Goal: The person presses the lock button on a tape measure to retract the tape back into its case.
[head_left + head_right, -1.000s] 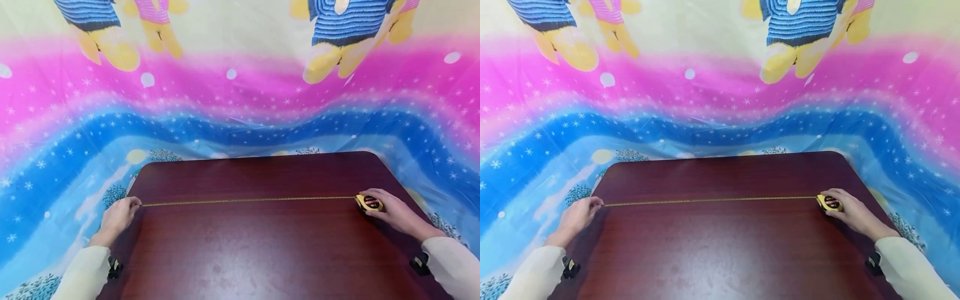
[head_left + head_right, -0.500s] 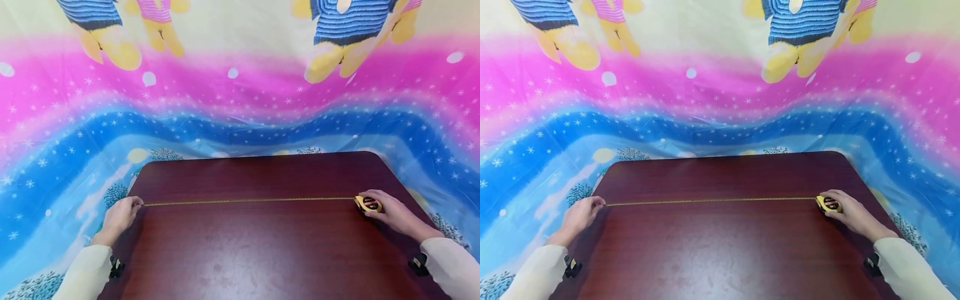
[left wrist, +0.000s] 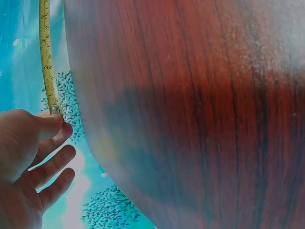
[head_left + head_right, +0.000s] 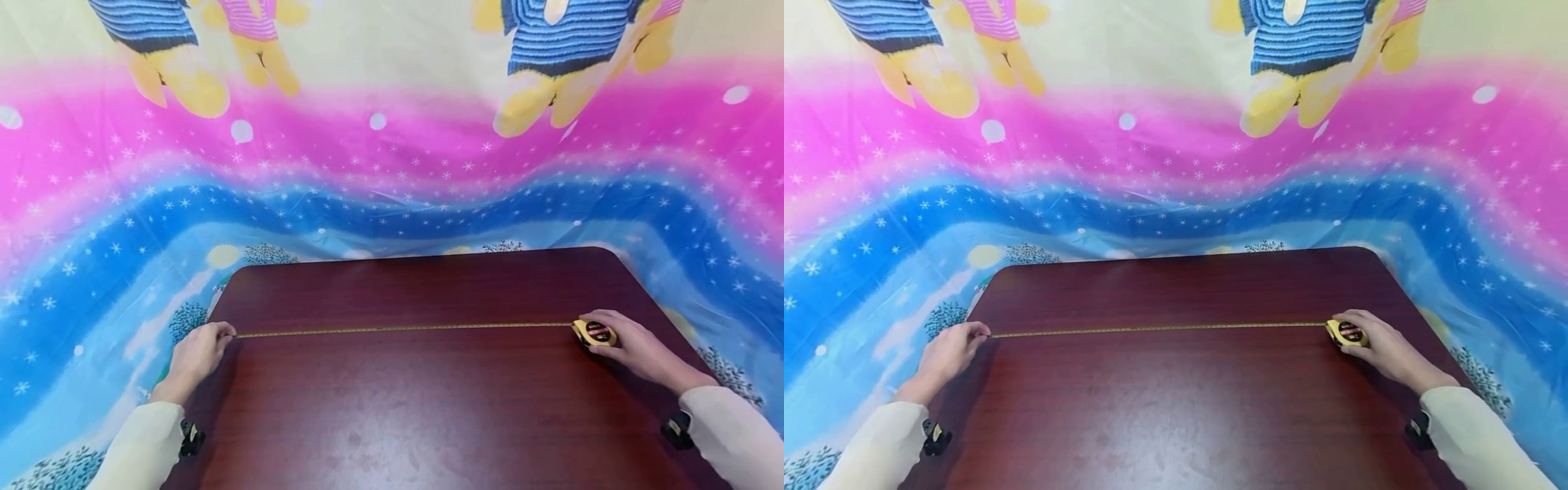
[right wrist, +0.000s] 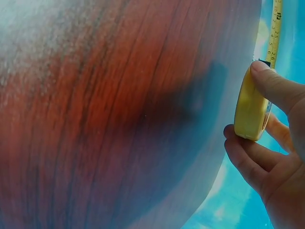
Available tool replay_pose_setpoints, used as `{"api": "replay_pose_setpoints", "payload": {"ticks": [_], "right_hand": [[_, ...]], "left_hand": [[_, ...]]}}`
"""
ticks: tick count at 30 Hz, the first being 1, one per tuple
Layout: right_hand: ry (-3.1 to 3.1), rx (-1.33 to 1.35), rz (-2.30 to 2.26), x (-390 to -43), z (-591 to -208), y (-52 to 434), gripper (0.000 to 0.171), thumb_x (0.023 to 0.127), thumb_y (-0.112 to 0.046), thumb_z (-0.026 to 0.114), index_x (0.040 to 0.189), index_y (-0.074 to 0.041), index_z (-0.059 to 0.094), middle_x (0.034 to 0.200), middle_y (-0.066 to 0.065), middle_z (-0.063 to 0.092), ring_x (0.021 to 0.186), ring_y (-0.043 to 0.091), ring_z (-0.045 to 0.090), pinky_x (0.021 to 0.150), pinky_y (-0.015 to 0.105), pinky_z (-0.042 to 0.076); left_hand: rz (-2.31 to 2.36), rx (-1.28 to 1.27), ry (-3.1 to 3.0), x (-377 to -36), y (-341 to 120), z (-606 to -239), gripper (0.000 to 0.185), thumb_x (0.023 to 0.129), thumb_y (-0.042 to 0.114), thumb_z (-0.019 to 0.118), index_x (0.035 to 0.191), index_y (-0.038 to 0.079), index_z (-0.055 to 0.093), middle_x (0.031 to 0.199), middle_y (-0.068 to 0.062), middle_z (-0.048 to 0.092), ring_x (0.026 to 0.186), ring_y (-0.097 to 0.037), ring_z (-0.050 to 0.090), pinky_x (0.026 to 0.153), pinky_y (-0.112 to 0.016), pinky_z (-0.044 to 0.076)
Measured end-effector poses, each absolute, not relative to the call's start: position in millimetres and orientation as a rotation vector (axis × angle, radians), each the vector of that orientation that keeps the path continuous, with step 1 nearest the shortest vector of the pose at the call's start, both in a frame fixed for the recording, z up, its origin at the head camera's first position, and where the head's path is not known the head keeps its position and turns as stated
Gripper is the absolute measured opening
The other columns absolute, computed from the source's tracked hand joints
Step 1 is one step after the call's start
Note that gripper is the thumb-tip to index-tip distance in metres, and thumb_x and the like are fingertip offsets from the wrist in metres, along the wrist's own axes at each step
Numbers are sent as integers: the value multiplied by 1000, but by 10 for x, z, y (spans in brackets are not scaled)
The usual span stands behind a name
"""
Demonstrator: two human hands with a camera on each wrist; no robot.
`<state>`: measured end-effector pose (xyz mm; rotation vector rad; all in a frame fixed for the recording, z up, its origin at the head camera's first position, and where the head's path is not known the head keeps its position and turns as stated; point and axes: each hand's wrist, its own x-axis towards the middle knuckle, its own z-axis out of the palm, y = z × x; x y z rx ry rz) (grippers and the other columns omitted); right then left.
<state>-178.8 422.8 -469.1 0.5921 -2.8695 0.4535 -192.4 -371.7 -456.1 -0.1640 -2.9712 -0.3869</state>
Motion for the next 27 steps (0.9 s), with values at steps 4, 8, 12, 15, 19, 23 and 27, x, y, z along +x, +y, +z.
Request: {"api": "replay_pose_setpoints", "payload": {"ticks": [4,8,12,15,19,23,27], "right_hand": [[-2895,592,462,-1785,-4699,4216,54,87,-24,80,136,-11,60,132,15,60,110,30,58,81,23,45],[-2905,576,464,-1784,-4701,4203,54,87,-24,80,136,-11,60,133,15,60,111,31,59,82,34,48],[-2891,575,453,-1783,-4694,4185,54,87,-24,81,135,-12,60,132,14,60,110,30,59,81,29,46],[-2894,583,447,-1777,-4689,4165,54,87,-24,80,135,-12,60,133,15,60,110,31,59,81,32,47],[-2906,578,455,-1777,-4685,4133,54,87,-24,80,136,-11,59,134,17,59,111,32,59,82,41,49],[-2910,580,463,-1790,-4682,4107,54,88,-24,80,136,-11,59,134,17,59,112,33,59,82,44,49],[-2910,581,465,-1801,-4677,4090,54,87,-24,80,136,-11,60,134,17,59,113,33,59,83,45,49]], "left_hand": [[-391,-162,-2962,-1905,-3720,-4595,16,100,7,59,105,6,74,99,-17,75,76,-26,66,60,-43,52],[-387,-166,-2959,-1915,-3721,-4630,15,100,7,59,103,8,74,97,-15,75,73,-23,65,57,-41,50],[-387,-169,-2962,-1936,-3713,-4649,15,100,7,59,104,8,74,97,-14,75,74,-24,65,58,-41,50],[-385,-166,-2964,-1939,-3709,-4648,15,100,7,59,104,8,74,97,-14,75,75,-25,66,60,-44,52],[-386,-160,-2971,-1940,-3704,-4642,15,99,7,59,104,8,73,97,-14,75,75,-24,65,61,-44,52],[-390,-163,-2970,-1940,-3698,-4636,15,100,8,59,104,9,73,98,-14,75,76,-25,65,61,-44,52],[-394,-178,-2960,-1942,-3687,-4625,15,100,8,59,105,8,73,98,-14,75,79,-27,66,64,-47,53]]}}
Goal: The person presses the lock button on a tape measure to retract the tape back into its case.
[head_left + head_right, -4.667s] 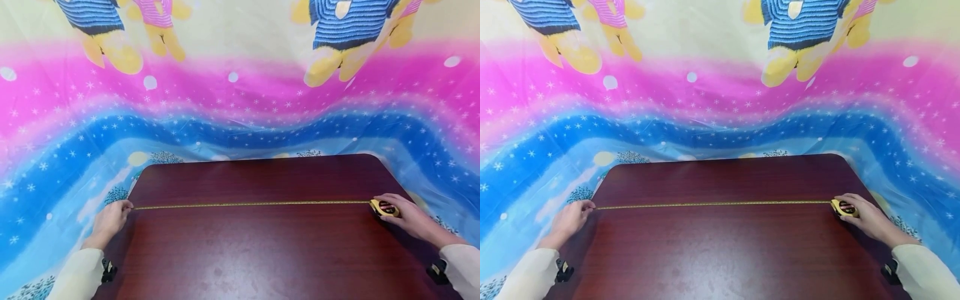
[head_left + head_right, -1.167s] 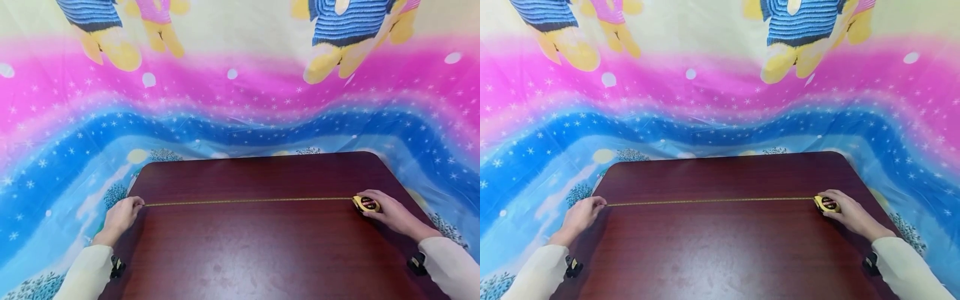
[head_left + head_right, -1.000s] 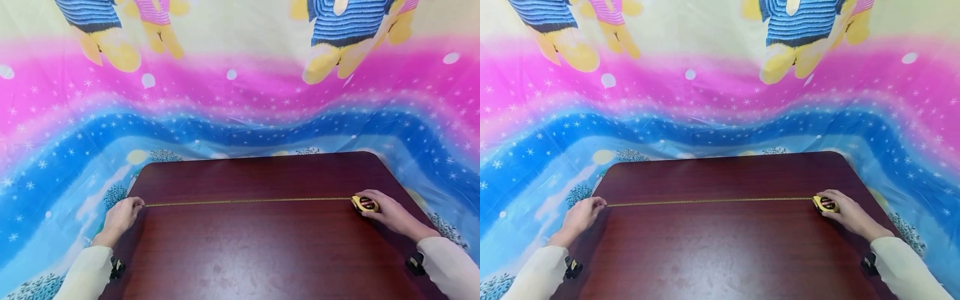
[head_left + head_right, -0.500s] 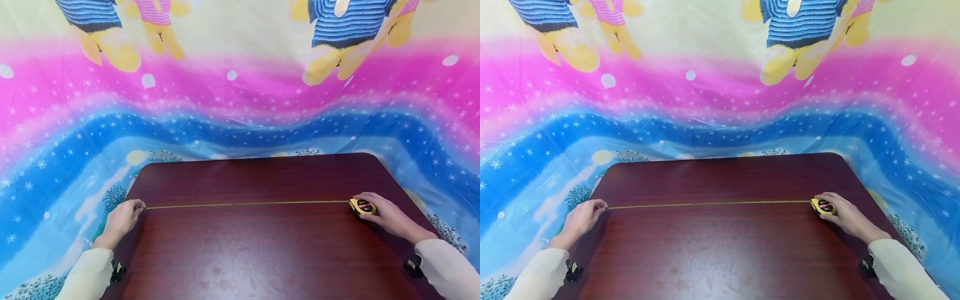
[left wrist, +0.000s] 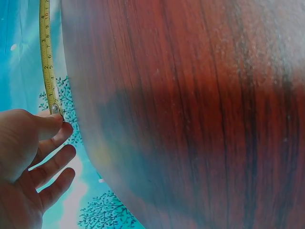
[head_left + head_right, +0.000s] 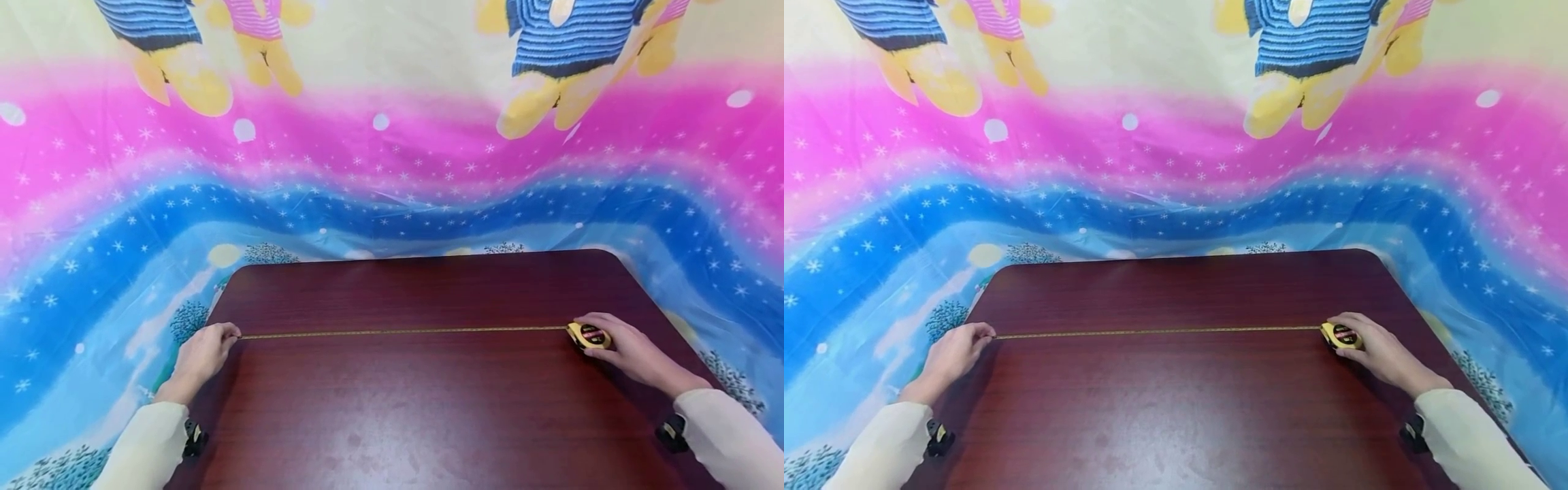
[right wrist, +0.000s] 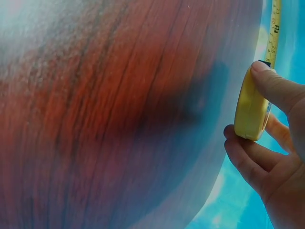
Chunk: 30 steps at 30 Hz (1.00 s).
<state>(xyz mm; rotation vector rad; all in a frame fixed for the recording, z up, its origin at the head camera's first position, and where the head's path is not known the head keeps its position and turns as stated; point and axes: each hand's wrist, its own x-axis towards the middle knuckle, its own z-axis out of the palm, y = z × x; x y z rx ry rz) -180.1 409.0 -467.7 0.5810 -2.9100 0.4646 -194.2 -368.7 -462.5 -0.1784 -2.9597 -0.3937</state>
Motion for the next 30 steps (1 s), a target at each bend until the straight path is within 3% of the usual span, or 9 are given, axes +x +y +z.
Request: {"api": "replay_pose_setpoints", "payload": {"ticks": [4,9,13,16,21,30], "right_hand": [[-2905,589,464,-1814,-4674,4079,54,88,-24,79,136,-12,60,134,16,59,112,32,59,83,41,49],[-2878,600,454,-1821,-4655,4079,54,87,-23,80,135,-12,61,132,14,61,110,29,59,82,21,44],[-2856,611,450,-1824,-4619,4080,54,86,-22,81,135,-12,61,131,13,62,109,27,58,82,12,38],[-2860,617,449,-1828,-4595,4077,53,87,-22,80,135,-12,61,131,13,61,110,28,59,83,18,42],[-2872,606,439,-1824,-4575,4064,52,88,-23,80,136,-12,62,133,13,61,112,30,60,84,40,49],[-2878,604,433,-1798,-4578,4086,53,87,-22,80,135,-11,62,133,14,61,114,32,60,84,41,49]], "left_hand": [[-395,-182,-2955,-1951,-3671,-4610,16,100,7,59,106,7,73,99,-15,75,79,-27,66,66,-48,54],[-406,-186,-2955,-1961,-3659,-4603,16,100,7,59,107,6,73,100,-16,74,79,-27,66,67,-48,53],[-412,-181,-2965,-1971,-3649,-4609,16,100,8,58,107,6,73,98,-15,74,72,-22,62,62,-43,51],[-414,-179,-2968,-1970,-3645,-4616,16,100,7,59,108,6,73,98,-15,74,68,-18,59,58,-38,48],[-428,-193,-2970,-1953,-3639,-4624,17,100,7,60,109,5,73,98,-15,74,70,-18,60,59,-38,48],[-416,-194,-2987,-1983,-3588,-4627,16,99,7,60,108,6,73,101,-15,74,74,-21,63,64,-44,52]]}}
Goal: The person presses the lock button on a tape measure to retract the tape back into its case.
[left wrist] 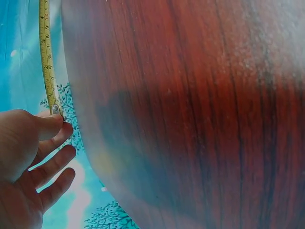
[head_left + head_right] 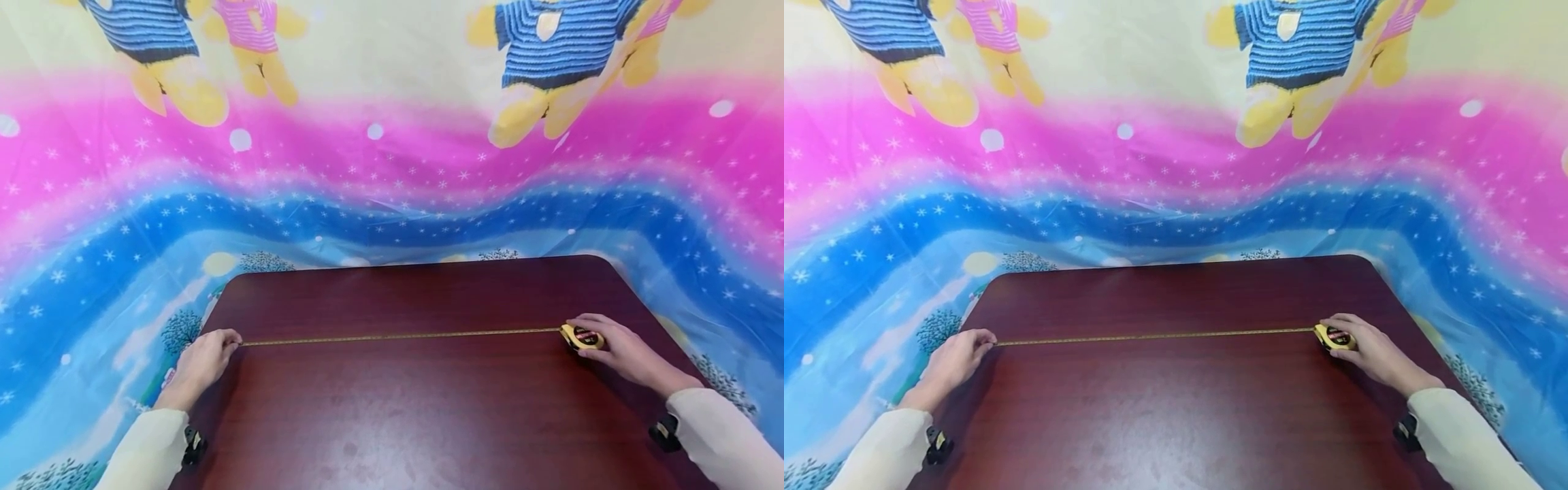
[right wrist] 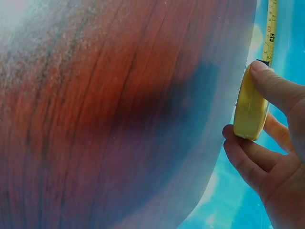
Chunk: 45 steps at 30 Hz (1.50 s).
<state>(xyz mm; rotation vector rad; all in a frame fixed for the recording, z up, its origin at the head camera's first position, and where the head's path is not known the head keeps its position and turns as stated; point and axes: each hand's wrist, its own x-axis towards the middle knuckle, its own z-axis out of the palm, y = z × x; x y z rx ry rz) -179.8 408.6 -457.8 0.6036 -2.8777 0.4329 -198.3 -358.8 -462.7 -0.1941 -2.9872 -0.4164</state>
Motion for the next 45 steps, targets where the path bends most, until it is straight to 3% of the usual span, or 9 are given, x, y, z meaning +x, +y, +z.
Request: {"api": "replay_pose_setpoints", "payload": {"ticks": [8,15,19,26,34,45], "right_hand": [[-2959,574,507,-1789,-4592,4096,53,90,-26,77,138,-9,60,136,19,58,118,38,59,88,56,50],[-2974,578,512,-1770,-4645,4048,53,89,-28,77,137,-11,61,136,16,59,118,35,61,88,45,52],[-3003,582,518,-1752,-4671,4027,54,90,-29,77,138,-12,61,136,15,59,118,35,60,89,48,52],[-2985,616,512,-1773,-4666,4009,52,90,-24,76,138,-10,60,136,16,59,116,35,62,90,53,52],[-2988,604,537,-1811,-4624,4004,53,90,-23,77,138,-9,60,137,17,58,119,37,60,91,56,51],[-2957,609,509,-1834,-4657,3992,54,86,-23,80,136,-12,62,135,14,60,116,32,60,88,47,52]], "left_hand": [[-407,-200,-2970,-1996,-3524,-4656,15,99,7,61,107,7,74,102,-15,75,79,-25,66,65,-45,54],[-418,-215,-2951,-1929,-3534,-4697,14,98,5,62,106,5,74,101,-16,75,79,-26,66,67,-46,55],[-413,-220,-2949,-1896,-3543,-4716,13,97,5,63,104,6,74,99,-14,75,79,-25,66,69,-47,55],[-410,-227,-2928,-1879,-3527,-4698,12,96,4,64,100,7,75,96,-13,76,74,-22,65,61,-41,51],[-411,-243,-2919,-1942,-3518,-4621,15,98,5,62,105,6,75,100,-15,75,79,-26,67,63,-43,52],[-414,-241,-2951,-1942,-3515,-4604,16,98,4,61,108,3,74,100,-17,75,77,-25,66,64,-42,53]]}}
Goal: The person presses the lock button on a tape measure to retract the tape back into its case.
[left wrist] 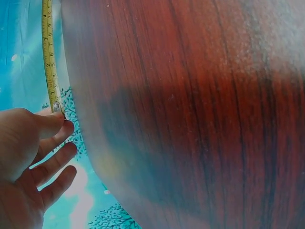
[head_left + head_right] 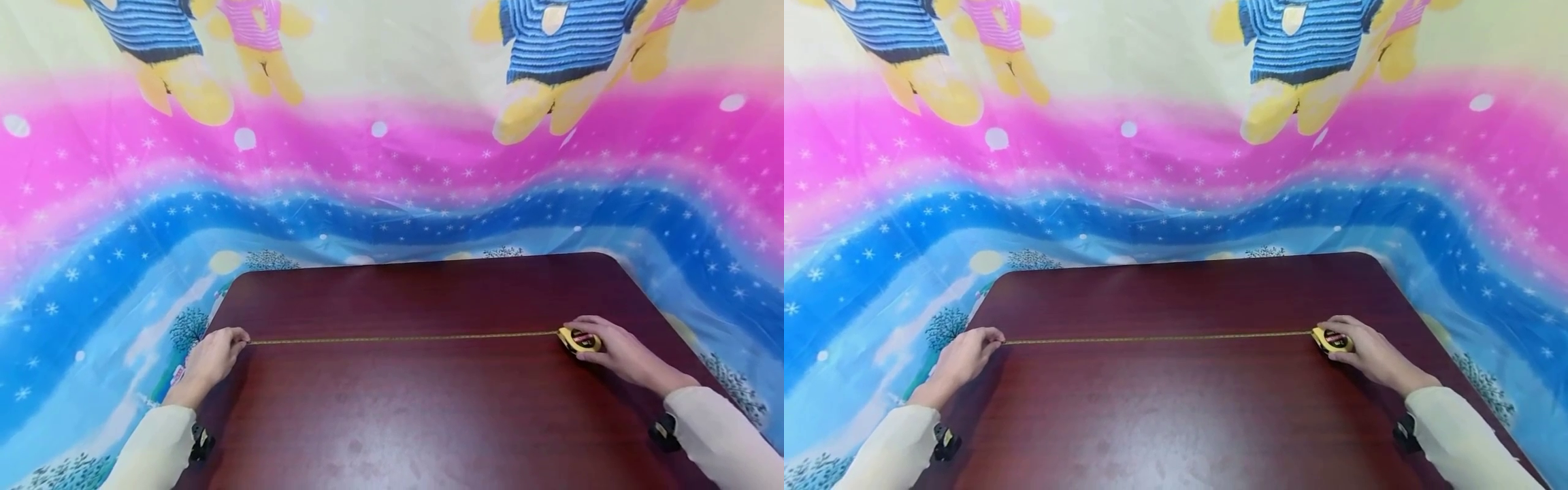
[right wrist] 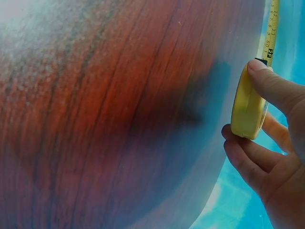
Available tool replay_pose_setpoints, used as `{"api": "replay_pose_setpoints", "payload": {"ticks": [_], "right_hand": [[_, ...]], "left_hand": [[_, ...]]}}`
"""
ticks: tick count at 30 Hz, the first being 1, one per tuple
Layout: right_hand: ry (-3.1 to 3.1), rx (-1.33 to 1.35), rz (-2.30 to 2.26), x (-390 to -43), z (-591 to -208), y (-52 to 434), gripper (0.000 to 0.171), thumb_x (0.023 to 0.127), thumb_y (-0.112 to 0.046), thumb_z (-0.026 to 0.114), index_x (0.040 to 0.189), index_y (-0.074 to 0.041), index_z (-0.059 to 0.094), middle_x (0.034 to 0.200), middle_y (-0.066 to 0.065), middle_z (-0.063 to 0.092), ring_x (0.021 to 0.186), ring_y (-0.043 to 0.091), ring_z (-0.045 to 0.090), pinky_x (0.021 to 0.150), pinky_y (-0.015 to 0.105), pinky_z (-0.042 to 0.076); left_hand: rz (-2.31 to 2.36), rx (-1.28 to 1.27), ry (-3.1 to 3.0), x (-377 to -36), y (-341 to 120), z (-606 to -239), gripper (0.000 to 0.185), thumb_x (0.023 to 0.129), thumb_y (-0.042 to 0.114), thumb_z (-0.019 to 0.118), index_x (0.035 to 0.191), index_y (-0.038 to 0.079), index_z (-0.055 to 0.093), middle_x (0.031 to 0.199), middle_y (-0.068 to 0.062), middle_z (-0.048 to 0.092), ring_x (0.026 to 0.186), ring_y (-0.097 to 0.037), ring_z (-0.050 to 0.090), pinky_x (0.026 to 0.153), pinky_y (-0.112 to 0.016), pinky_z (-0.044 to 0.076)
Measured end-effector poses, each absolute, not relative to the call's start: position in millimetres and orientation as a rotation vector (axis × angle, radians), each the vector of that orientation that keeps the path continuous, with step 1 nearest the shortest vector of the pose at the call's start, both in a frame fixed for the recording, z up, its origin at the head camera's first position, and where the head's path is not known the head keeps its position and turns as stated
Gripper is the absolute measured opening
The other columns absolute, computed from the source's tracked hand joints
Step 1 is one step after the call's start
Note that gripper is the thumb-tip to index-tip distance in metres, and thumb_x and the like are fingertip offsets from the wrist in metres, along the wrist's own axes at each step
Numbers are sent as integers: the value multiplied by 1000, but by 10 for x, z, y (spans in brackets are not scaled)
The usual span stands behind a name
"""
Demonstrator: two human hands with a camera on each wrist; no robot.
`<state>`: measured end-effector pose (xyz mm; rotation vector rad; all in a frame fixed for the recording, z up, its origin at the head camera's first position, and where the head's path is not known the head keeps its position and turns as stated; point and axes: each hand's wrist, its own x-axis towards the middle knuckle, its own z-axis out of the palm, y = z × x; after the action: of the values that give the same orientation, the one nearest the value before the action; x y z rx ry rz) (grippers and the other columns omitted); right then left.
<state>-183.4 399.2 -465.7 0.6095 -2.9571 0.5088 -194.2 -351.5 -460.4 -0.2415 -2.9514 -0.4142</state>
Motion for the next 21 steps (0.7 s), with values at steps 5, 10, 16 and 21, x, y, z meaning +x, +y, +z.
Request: {"api": "replay_pose_setpoints", "payload": {"ticks": [5,10,16,21], "right_hand": [[-2977,601,535,-1846,-4644,3995,56,87,-26,80,137,-11,61,135,15,60,117,35,59,89,51,51],[-2960,607,529,-1857,-4652,3964,57,87,-29,80,137,-11,61,134,15,60,118,35,59,90,52,50],[-2985,605,562,-1870,-4657,3937,57,86,-24,81,138,-10,60,135,18,59,118,37,59,92,58,49],[-2984,588,559,-1875,-4672,3919,56,86,-22,81,137,-10,61,135,18,59,119,37,58,91,58,49]], "left_hand": [[-420,-248,-2943,-1957,-3492,-4608,16,98,5,62,108,3,74,100,-16,75,78,-26,67,66,-44,55],[-428,-265,-2923,-1963,-3491,-4627,16,98,5,62,108,3,74,101,-17,75,82,-29,69,70,-49,56],[-436,-251,-2930,-1967,-3488,-4632,15,98,6,62,107,4,74,101,-16,75,81,-28,68,70,-48,56],[-462,-246,-2934,-1956,-3482,-4650,13,97,6,63,103,7,74,100,-14,75,84,-29,69,74,-51,56]]}}
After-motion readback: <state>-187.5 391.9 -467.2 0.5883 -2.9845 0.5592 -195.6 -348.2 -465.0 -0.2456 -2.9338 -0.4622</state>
